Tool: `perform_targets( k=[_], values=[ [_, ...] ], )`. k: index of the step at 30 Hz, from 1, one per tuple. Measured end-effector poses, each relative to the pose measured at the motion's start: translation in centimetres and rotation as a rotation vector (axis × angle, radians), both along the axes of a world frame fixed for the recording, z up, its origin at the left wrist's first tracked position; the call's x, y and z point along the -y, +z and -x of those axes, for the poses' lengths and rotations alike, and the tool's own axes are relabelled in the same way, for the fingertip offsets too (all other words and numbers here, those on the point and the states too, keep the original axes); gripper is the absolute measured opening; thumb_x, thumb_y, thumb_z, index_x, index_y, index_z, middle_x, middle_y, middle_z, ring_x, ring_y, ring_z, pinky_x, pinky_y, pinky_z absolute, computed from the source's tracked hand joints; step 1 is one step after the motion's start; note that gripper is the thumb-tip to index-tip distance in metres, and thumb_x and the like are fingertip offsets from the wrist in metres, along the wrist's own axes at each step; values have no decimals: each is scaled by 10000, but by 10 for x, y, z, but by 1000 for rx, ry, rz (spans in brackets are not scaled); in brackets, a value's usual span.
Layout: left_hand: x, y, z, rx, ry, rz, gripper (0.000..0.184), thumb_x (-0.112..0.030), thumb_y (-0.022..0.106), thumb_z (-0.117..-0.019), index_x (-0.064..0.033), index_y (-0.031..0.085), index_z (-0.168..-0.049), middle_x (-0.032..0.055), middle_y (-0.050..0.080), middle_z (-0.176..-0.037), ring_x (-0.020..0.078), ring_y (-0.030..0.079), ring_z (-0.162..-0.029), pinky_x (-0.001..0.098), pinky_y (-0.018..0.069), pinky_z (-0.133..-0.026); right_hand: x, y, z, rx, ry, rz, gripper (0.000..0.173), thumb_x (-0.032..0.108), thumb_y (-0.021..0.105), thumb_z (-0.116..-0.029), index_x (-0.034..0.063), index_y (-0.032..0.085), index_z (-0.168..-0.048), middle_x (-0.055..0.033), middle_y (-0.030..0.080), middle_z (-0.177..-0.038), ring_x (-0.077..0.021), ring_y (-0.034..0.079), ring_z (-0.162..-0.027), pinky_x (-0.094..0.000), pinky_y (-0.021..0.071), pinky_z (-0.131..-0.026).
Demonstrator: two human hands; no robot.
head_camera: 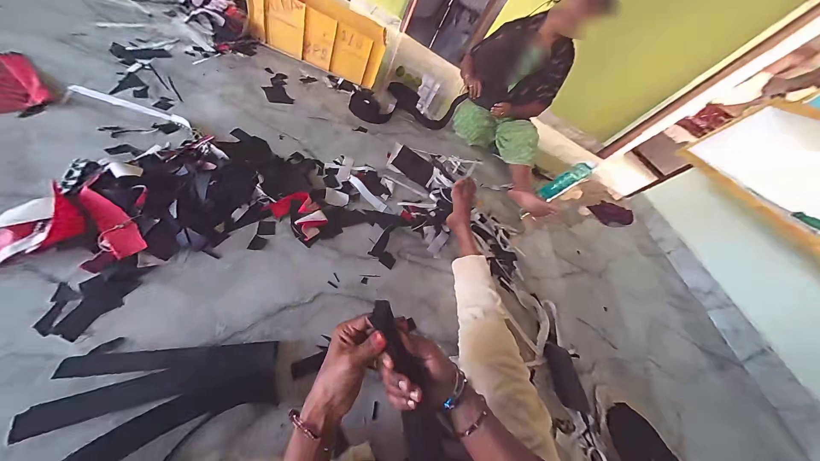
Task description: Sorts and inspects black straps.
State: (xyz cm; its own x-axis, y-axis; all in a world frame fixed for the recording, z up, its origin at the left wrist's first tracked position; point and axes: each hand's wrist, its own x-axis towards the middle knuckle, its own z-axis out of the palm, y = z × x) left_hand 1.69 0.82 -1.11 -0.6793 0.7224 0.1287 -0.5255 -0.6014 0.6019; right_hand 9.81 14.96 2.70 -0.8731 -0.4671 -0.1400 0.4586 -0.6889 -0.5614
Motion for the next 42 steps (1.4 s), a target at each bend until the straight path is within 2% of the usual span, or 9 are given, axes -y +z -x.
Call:
perform_targets(
  k=[5, 9, 11, 16, 20, 26, 35, 39, 42],
  values=[
    [-1, 8, 2, -133, 196, 78, 195, -190, 683, -962, -52, 732, -1092, 50, 777, -1041, 102, 746, -881, 255, 622, -755, 0, 11, 7, 16, -266, -473, 392, 541, 629, -942, 173, 728, -1032, 2, 741, -852, -91, 714, -725, -260, 606, -661],
    [-6, 8, 0, -343, 416, 180, 200, -181, 653, -961, -27, 715, -1072, -42, 759, -1039, 21, 705, -971, 231, 583, -894, -1, 20, 10, -122, -461, -855, 485, 519, 625, -947, 104, 670, -1194, 57, 729, -1086, -40, 675, -1018, -265, 558, -916],
    [-8, 6, 0, -433, 499, 214, 252, -203, 647, -970, 21, 700, -1074, -15, 757, -1049, 10, 699, -997, 230, 574, -923, 1, 26, 9, -284, -517, -1053, 492, 442, 561, -1001, 21, 590, -1255, 58, 681, -1146, -1, 630, -1071, -234, 527, -955],
    [-13, 7, -3, -765, 765, 397, 304, -186, 614, -973, 96, 691, -1057, 112, 753, -1012, 2, 689, -997, 164, 515, -949, 3, 33, 8, -699, -744, -1450, 672, 417, 651, -970, -129, 528, -1342, -147, 650, -1268, -81, 635, -1171, -240, 547, -972],
    [-15, 9, -9, -883, 882, 439, 282, -150, 595, -961, 93, 695, -1064, 181, 752, -1067, 125, 700, -1115, 229, 497, -1022, 10, 39, 7, -783, -838, -1470, 480, 214, 732, -927, -103, 624, -1272, -138, 682, -1198, -63, 683, -1072, -202, 593, -865],
    [-17, 12, -12, -938, 969, 382, 243, -176, 560, -1022, 41, 668, -1017, 169, 749, -1054, 167, 689, -1154, 270, 483, -1069, 8, 48, 1, -727, -801, -1336, 284, 152, 793, -864, -23, 714, -1073, -44, 683, -1177, -23, 685, -1028, -193, 611, -819],
    [-18, 17, -13, -989, 960, 376, 267, -241, 545, -1041, -4, 667, -1021, 95, 742, -1016, 65, 675, -1115, 215, 476, -1056, 9, 58, -3, -870, -842, -1443, 372, 135, 748, -911, -29, 625, -1221, -92, 698, -1177, -47, 684, -1047, -202, 587, -870],
    [-8, 18, -15, -862, 728, 373, 254, -156, 612, -956, 72, 704, -1022, 112, 754, -983, 13, 686, -1012, 169, 509, -956, 6, 50, 1, -1014, -915, -1538, 250, 152, 765, -899, 35, 717, -1114, -60, 709, -994, -44, 670, -952, -163, 557, -855],
    [-4, 17, -11, -673, 450, 304, 216, -136, 646, -961, 58, 704, -1035, -3, 758, -948, -54, 687, -899, 165, 572, -853, 0, 44, 1, -1001, -922, -1602, 271, 189, 768, -898, 10, 741, -1100, -80, 724, -945, -39, 679, -911, -153, 551, -847]
  ],
)
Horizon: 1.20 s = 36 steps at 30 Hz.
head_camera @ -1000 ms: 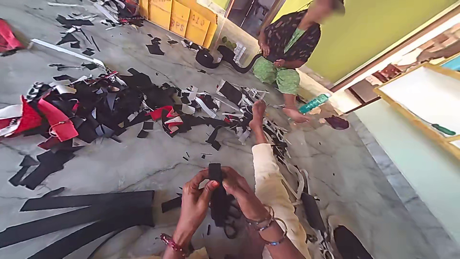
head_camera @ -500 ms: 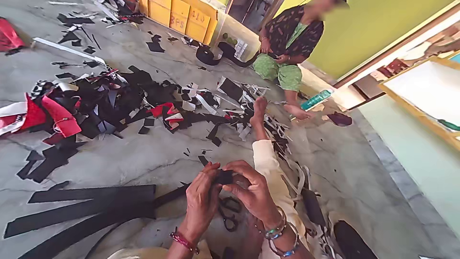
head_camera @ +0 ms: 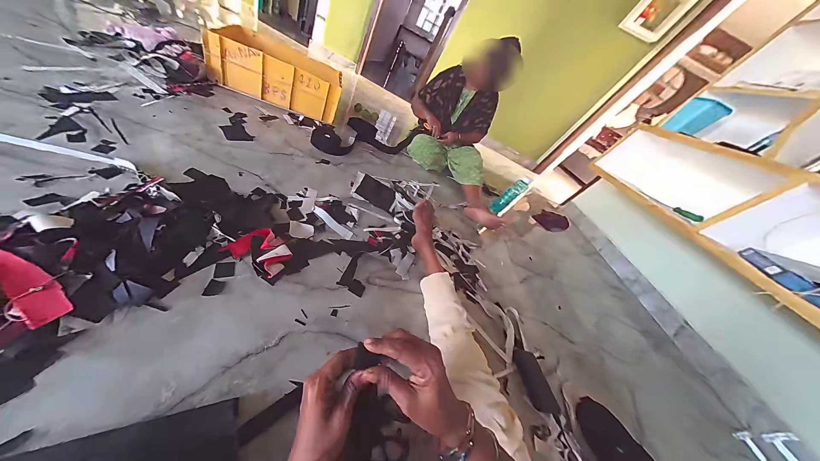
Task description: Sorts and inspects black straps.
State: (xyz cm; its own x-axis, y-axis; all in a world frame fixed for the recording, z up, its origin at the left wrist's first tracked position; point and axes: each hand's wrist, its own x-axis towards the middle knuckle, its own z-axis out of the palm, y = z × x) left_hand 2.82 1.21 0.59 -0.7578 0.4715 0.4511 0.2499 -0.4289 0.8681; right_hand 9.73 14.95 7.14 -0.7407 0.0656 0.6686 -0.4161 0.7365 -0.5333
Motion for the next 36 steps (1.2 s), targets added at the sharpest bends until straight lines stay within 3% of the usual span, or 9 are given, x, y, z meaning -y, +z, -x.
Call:
perform_targets(
  k=[4, 9, 13, 17, 21, 25, 31, 33, 36],
  values=[
    [0, 2, 3, 215, -198, -39, 108, -55, 620, -949, -23, 699, -1016, -113, 727, -884, -58, 671, -820, 173, 576, -777, 0, 0, -2, 105, -50, -11, 302, 157, 682, -946, -39, 728, -1171, -155, 730, -993, -86, 701, -893, -167, 565, -781],
    [-6, 4, -2, 538, -324, 37, 168, -57, 469, -1010, -22, 553, -1150, -56, 694, -897, 42, 696, -788, 260, 609, -759, -2, -13, 5, 106, -173, -2, 211, 80, 667, -906, -47, 770, -1040, -152, 740, -925, -88, 708, -808, -163, 564, -733],
    [-11, 1, -2, 508, -384, 189, 390, -138, 638, -911, 48, 501, -1226, 4, 684, -841, 97, 689, -700, 303, 610, -690, -10, -24, 12, 64, -276, 76, 206, 55, 666, -895, -57, 769, -1033, -149, 736, -914, -63, 707, -785, -149, 567, -704],
    [-10, 5, 0, 540, -383, 223, 165, -66, 632, -918, -8, 568, -1058, -16, 663, -706, 96, 668, -609, 284, 596, -632, -9, -31, 14, 53, -286, 158, 214, 60, 665, -900, -70, 764, -1037, -134, 739, -916, -33, 699, -824, -133, 556, -764],
    [-12, 8, -1, 580, -356, 229, 193, -43, 638, -910, 12, 576, -1084, -3, 692, -735, 100, 694, -657, 285, 605, -682, -11, -38, 14, 44, -281, 234, 220, 65, 659, -907, -71, 761, -1047, -115, 741, -922, -15, 692, -844, -130, 551, -788],
    [-14, 7, 0, 582, -359, 275, 123, -36, 647, -892, -16, 623, -1011, -26, 678, -694, 67, 656, -599, 251, 577, -623, -12, -38, 11, 122, -297, 293, 279, 53, 646, -914, -82, 728, -1145, -138, 742, -979, -32, 696, -856, -160, 557, -801],
    [-23, 0, -7, 583, -425, 445, 428, -73, 761, -822, 29, 569, -1190, 58, 654, -743, 141, 639, -565, 325, 583, -588, -21, -47, 6, 280, -375, 352, 221, 78, 646, -917, -36, 767, -1062, -108, 743, -937, -43, 693, -829, -184, 559, -768],
    [-25, -5, -4, 455, -378, 688, 475, -175, 793, -817, 24, 600, -1203, 120, 671, -802, 224, 669, -644, 418, 584, -654, -21, -51, 5, 310, -402, 366, 219, 75, 644, -920, -35, 767, -1065, -112, 739, -935, -53, 693, -826, -194, 559, -764],
    [-29, 3, -1, 302, -322, 1064, 493, -277, 775, -873, 34, 652, -1236, 254, 710, -1034, 424, 688, -994, 617, 511, -900, -25, -52, 7, 315, -451, 387, 225, 49, 643, -922, -48, 757, -1090, -146, 745, -979, -102, 714, -872, -236, 573, -819]
  ],
)
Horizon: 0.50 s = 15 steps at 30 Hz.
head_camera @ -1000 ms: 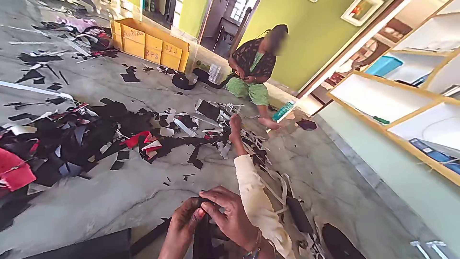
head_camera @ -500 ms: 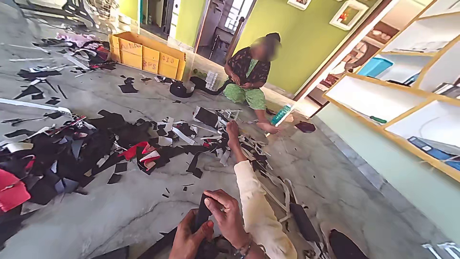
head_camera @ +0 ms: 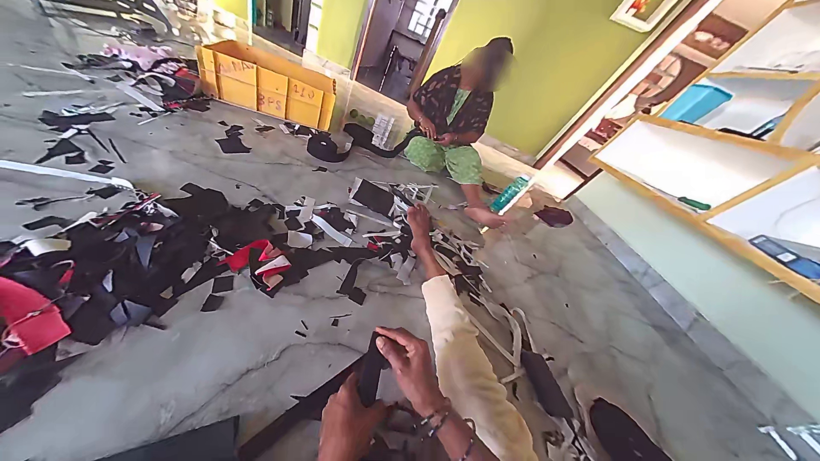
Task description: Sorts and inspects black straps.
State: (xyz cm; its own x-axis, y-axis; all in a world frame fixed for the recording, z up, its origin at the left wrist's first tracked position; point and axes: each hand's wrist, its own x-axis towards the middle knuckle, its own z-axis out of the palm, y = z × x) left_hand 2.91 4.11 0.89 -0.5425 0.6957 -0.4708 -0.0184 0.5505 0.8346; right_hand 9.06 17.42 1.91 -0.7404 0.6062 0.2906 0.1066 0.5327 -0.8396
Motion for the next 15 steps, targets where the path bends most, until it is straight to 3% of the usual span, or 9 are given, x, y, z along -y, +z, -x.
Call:
perform_targets(
  k=[4, 8, 12, 15],
  values=[
    [-4, 7, -2, -76, 49, 94, 429, -245, 736, -888, 24, 664, -1214, 256, 705, -1055, 444, 672, -1038, 623, 502, -888, -7, -8, 7, 30, -31, 37, 223, 56, 644, -941, -45, 751, -1108, -146, 738, -1008, -107, 708, -891, -238, 567, -831],
    [-4, 14, 1, -164, 13, 248, 612, -381, 720, -929, -5, 548, -1381, 257, 693, -1165, 437, 655, -1138, 604, 495, -946, -9, -28, 16, 64, -4, 179, 285, 15, 604, -963, -110, 680, -1207, -221, 712, -1183, -177, 703, -1052, -301, 535, -956],
    [1, 17, 10, -233, -50, 371, 570, -274, 652, -970, 8, 490, -1437, 267, 681, -1206, 445, 647, -1161, 591, 497, -957, -3, -43, 27, 106, -4, 372, 258, -8, 586, -979, -120, 679, -1193, -218, 704, -1187, -155, 670, -1093, -284, 505, -982],
    [3, 16, 14, -226, -89, 450, 596, -261, 679, -953, 6, 477, -1446, 264, 673, -1229, 440, 639, -1182, 569, 502, -965, -1, -49, 31, 162, 46, 400, 257, 4, 562, -989, -113, 682, -1185, -198, 702, -1181, -128, 654, -1082, -272, 494, -978]
  ],
)
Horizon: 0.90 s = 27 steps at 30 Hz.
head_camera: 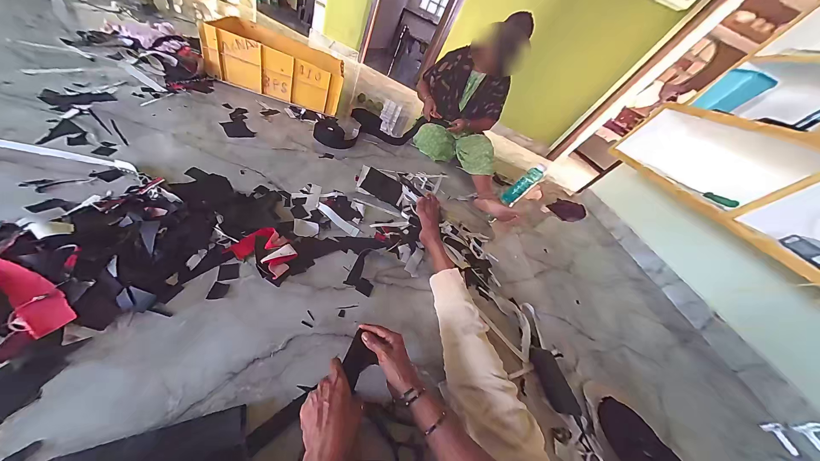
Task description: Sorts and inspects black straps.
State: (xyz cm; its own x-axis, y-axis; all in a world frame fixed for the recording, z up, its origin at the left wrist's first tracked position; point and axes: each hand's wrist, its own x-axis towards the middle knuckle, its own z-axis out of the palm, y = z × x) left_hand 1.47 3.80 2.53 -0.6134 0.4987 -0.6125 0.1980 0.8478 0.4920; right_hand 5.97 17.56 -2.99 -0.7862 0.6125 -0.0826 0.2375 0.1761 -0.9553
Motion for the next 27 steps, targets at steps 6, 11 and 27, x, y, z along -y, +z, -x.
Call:
perform_targets(
  k=[6, 11, 27],
  values=[
    [1, -2, 0, 18, 11, -10, 598, -260, 688, -948, 3, 479, -1443, 265, 677, -1221, 443, 642, -1175, 577, 502, -962, 0, -2, -2, 46, 30, 122, 336, 47, 546, -1018, -103, 600, -1314, -215, 637, -1296, -164, 639, -1129, -309, 520, -964],
    [0, -2, 0, 14, 26, -15, 596, -244, 692, -941, 9, 482, -1439, 264, 678, -1219, 437, 646, -1171, 575, 506, -955, 11, -6, -1, -8, -143, 248, 249, 8, 597, -989, -91, 657, -1209, -150, 698, -1119, -112, 666, -928, -287, 558, -830],
    [5, -1, 0, -38, 10, -16, 569, -223, 683, -949, 13, 491, -1430, 275, 683, -1194, 460, 648, -1154, 591, 501, -948, 7, -1, -10, -82, 24, -344, 447, 129, 601, -966, -122, 588, -1334, -304, 558, -1405, -375, 543, -1325, -445, 447, -1091]
  ],
)
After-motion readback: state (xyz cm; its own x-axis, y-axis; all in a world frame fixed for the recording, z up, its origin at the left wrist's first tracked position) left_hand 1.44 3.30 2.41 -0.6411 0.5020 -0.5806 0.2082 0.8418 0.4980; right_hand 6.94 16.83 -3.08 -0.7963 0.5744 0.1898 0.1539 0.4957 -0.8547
